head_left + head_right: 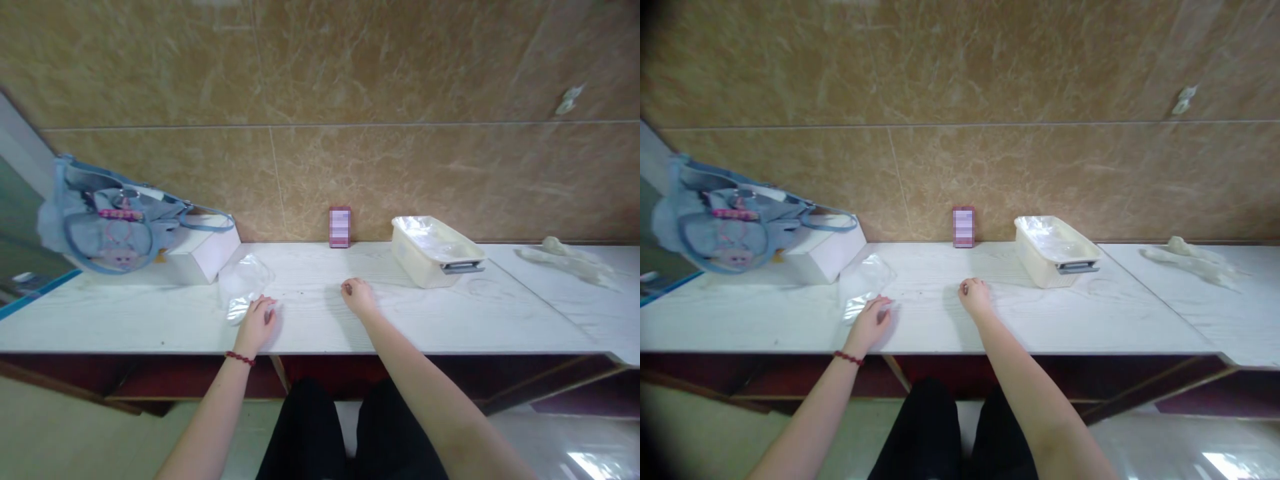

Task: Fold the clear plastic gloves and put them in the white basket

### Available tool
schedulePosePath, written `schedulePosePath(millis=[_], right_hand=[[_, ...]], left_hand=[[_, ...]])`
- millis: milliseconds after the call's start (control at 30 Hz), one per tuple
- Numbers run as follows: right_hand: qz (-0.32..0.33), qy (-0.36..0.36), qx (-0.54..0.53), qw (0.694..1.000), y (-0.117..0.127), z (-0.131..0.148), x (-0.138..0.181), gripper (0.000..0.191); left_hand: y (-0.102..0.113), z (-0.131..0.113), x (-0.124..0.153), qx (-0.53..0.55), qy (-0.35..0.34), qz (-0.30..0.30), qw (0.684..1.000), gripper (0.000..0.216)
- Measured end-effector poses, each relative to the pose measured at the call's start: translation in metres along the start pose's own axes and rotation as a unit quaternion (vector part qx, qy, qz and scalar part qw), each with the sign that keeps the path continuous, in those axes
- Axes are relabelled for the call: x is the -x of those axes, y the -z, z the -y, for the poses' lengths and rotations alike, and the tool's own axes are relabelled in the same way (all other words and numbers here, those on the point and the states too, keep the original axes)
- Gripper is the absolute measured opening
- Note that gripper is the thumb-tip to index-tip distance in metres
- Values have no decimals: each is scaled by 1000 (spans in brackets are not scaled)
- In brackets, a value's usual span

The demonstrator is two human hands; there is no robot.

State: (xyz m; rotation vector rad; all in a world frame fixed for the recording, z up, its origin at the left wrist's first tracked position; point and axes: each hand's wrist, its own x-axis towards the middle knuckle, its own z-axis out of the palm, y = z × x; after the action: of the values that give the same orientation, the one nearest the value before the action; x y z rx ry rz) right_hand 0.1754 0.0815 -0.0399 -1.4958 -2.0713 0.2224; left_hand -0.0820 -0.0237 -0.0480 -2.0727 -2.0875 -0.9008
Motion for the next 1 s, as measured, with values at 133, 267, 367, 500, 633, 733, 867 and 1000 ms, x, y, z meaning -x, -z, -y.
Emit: schedulePosePath(millis=[133, 267, 367, 500, 633, 733, 867, 1000], right_hand=[[-6, 17, 13, 1000, -5, -4, 0, 14], [-12, 28, 24, 999, -8, -5, -1, 15], [-17, 28, 27, 999, -9, -4, -1, 15], [-14, 20, 37, 999, -10, -2, -1, 14], [-18, 26, 41, 999, -9, -1, -1, 14], [-19, 26, 37, 999, -7, 0, -1, 13], [-18, 20, 32, 999, -8, -1, -1, 13], [-14, 16, 27, 999, -9, -2, -2, 13]], left_hand=[[0, -3, 3, 5, 13, -1, 1000, 28], [7, 1, 6, -6, 57, -53, 997, 29], [17, 12, 1, -56, 90, -78, 991, 31], [26, 30, -27, -104, 76, -35, 991, 35], [24, 36, -62, -145, 55, 63, 986, 37], [19, 34, -77, -166, 64, 111, 978, 32], [14, 35, -84, -166, 82, 118, 976, 30], [15, 41, -88, -140, 92, 111, 980, 34]])
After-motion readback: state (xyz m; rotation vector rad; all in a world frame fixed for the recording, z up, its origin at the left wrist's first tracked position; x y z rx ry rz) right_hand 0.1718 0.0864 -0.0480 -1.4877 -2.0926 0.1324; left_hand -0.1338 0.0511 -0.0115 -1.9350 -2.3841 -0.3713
